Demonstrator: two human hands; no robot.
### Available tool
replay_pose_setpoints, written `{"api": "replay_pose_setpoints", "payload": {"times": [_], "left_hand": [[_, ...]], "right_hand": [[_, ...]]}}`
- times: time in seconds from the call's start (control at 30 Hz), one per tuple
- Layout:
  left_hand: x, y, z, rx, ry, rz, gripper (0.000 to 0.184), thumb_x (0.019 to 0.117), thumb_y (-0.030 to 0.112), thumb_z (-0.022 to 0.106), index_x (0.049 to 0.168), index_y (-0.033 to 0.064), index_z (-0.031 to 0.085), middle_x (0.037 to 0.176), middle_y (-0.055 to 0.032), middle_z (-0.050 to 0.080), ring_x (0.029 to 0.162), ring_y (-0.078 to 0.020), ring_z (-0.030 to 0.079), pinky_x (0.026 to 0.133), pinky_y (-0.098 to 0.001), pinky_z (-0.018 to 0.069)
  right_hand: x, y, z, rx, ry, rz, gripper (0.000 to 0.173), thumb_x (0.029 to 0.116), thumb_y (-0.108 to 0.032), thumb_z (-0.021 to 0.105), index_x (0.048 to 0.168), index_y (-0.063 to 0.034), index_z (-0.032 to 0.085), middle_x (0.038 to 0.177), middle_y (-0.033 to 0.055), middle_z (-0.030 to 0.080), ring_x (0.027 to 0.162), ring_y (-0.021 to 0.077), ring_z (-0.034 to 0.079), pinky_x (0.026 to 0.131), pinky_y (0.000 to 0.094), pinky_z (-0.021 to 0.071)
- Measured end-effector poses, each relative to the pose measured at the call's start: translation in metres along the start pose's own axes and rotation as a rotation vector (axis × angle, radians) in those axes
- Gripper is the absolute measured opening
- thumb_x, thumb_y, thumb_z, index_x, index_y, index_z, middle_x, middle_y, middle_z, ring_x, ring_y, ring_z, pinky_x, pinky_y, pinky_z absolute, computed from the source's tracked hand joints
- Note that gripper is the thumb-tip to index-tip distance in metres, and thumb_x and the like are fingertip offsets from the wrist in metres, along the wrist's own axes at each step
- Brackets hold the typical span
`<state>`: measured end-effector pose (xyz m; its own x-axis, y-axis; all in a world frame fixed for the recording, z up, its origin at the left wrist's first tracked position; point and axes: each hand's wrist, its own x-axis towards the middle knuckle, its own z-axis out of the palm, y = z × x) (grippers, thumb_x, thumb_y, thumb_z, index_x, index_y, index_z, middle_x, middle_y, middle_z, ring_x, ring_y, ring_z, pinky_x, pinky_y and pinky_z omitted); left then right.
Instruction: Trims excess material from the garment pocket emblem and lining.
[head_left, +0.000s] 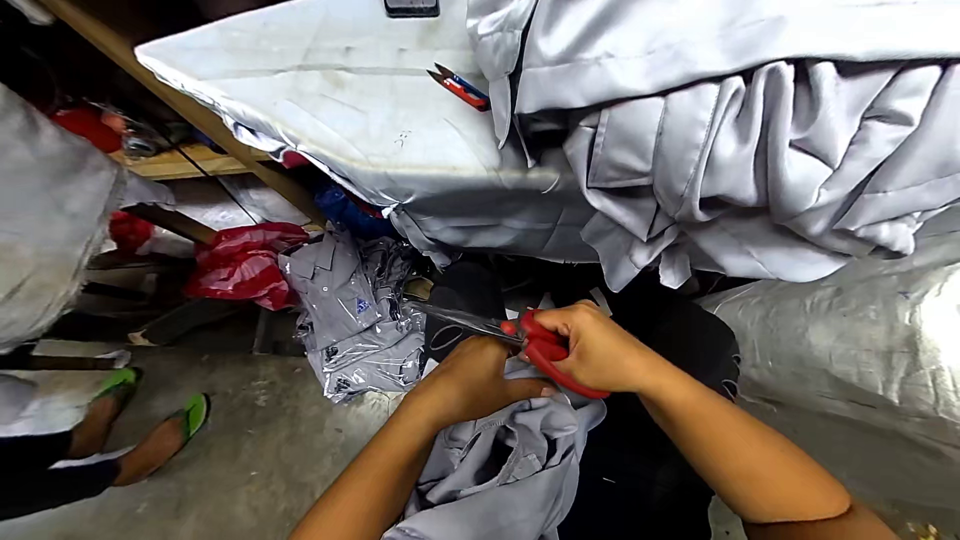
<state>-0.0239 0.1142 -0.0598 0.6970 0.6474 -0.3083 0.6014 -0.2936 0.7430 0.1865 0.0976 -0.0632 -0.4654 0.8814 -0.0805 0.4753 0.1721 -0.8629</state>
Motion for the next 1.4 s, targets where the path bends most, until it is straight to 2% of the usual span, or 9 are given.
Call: {"api": "replay_pose_setpoints", "payload": {"times": [0.43, 0.6, 0.73, 0.87, 0.97, 1.03, 1.1, 1.17, 1.4], "left_hand": [[-0.023, -0.005, 0.017, 0.164, 0.364, 0.032, 0.075, 0.0802, 0.048, 0.082, 0.123, -0.0056, 0.054, 0.085, -0.0106, 0.070, 0.081, -0.0257, 0.070, 0.076, -0.0452, 0.0567], [-0.023, -0.018, 0.024, 0.081, 0.481, 0.101, 0.099, 0.0824, 0.059, 0.076, 0.151, -0.0015, 0.037, 0.098, -0.0096, 0.073, 0.087, -0.0214, 0.071, 0.082, -0.0454, 0.0584], [-0.033, -0.027, 0.028, 0.139, 0.708, 0.042, 0.073, 0.0893, 0.047, 0.074, 0.139, -0.0008, 0.049, 0.091, -0.0063, 0.068, 0.068, -0.0174, 0.063, 0.064, -0.0385, 0.0556], [-0.042, -0.029, 0.056, -0.140, 0.993, 0.176, 0.053, 0.0990, 0.041, 0.065, 0.122, -0.0057, 0.055, 0.118, -0.0129, 0.061, 0.067, 0.0010, 0.053, 0.058, -0.0149, 0.0473], [-0.044, -0.028, 0.061, -0.624, 0.887, 0.082, 0.080, 0.0994, 0.054, 0.055, 0.144, -0.0082, 0.032, 0.141, -0.0071, 0.053, 0.104, -0.0013, 0.063, 0.083, -0.0221, 0.0564], [-0.045, -0.020, 0.055, -0.829, 0.784, 0.089, 0.067, 0.0965, 0.039, 0.066, 0.141, -0.0056, 0.042, 0.123, -0.0026, 0.067, 0.107, -0.0057, 0.067, 0.091, -0.0273, 0.0578], [-0.044, -0.008, 0.050, -0.880, 0.721, 0.108, 0.015, 0.0938, 0.012, 0.069, 0.107, 0.0051, 0.068, 0.092, 0.0065, 0.076, 0.085, -0.0020, 0.071, 0.080, -0.0239, 0.0606], [-0.043, -0.007, 0.048, -0.819, 0.698, 0.124, 0.007, 0.0942, 0.005, 0.067, 0.095, 0.0090, 0.073, 0.084, 0.0086, 0.075, 0.078, 0.0001, 0.070, 0.076, -0.0223, 0.0603], [-0.043, -0.014, 0.041, -0.821, 0.793, 0.117, 0.012, 0.0982, 0.005, 0.061, 0.093, 0.0102, 0.070, 0.080, 0.0095, 0.073, 0.073, 0.0013, 0.068, 0.072, -0.0206, 0.0591]], "right_hand": [[0.012, -0.002, 0.013, -0.049, 0.076, 0.082, 0.031, 0.0863, -0.034, 0.080, 0.090, -0.0053, 0.068, 0.072, 0.0022, 0.062, 0.067, 0.0105, 0.058, 0.064, 0.0328, 0.0483], [0.007, -0.001, 0.012, 0.056, -0.007, 0.053, 0.017, 0.0876, -0.021, 0.073, 0.084, -0.0048, 0.067, 0.067, -0.0029, 0.058, 0.061, 0.0006, 0.052, 0.059, 0.0219, 0.0422], [0.003, 0.007, 0.020, 0.128, 0.352, 0.082, 0.010, 0.0881, -0.015, 0.070, 0.086, -0.0050, 0.069, 0.064, -0.0024, 0.060, 0.055, 0.0006, 0.055, 0.054, 0.0205, 0.0477], [0.004, 0.008, 0.046, 0.382, 0.621, -0.058, 0.006, 0.0914, -0.008, 0.066, 0.092, -0.0021, 0.066, 0.065, -0.0040, 0.064, 0.055, 0.0025, 0.063, 0.054, 0.0207, 0.0571], [0.003, 0.002, 0.062, 0.604, 0.613, -0.231, 0.004, 0.0922, 0.000, 0.063, 0.093, -0.0035, 0.066, 0.067, -0.0082, 0.068, 0.057, 0.0004, 0.064, 0.056, 0.0186, 0.0575], [0.003, -0.002, 0.069, 0.701, 0.583, -0.259, 0.009, 0.0927, 0.001, 0.062, 0.092, -0.0080, 0.065, 0.067, -0.0103, 0.068, 0.057, -0.0002, 0.065, 0.056, 0.0178, 0.0575], [0.001, -0.007, 0.066, 0.718, 0.524, -0.232, 0.010, 0.0937, 0.000, 0.061, 0.092, -0.0094, 0.064, 0.067, -0.0115, 0.067, 0.057, -0.0016, 0.063, 0.056, 0.0164, 0.0552], [-0.005, -0.004, 0.050, 0.584, 0.427, -0.193, 0.004, 0.0955, -0.006, 0.063, 0.092, -0.0067, 0.065, 0.068, -0.0111, 0.065, 0.059, -0.0033, 0.062, 0.056, 0.0148, 0.0535], [-0.065, 0.033, -0.005, 0.070, 0.005, 0.035, 0.073, 0.0872, -0.081, 0.051, 0.090, -0.0101, 0.066, 0.068, -0.0098, 0.053, 0.059, -0.0050, 0.047, 0.054, 0.0169, 0.0414]]}}
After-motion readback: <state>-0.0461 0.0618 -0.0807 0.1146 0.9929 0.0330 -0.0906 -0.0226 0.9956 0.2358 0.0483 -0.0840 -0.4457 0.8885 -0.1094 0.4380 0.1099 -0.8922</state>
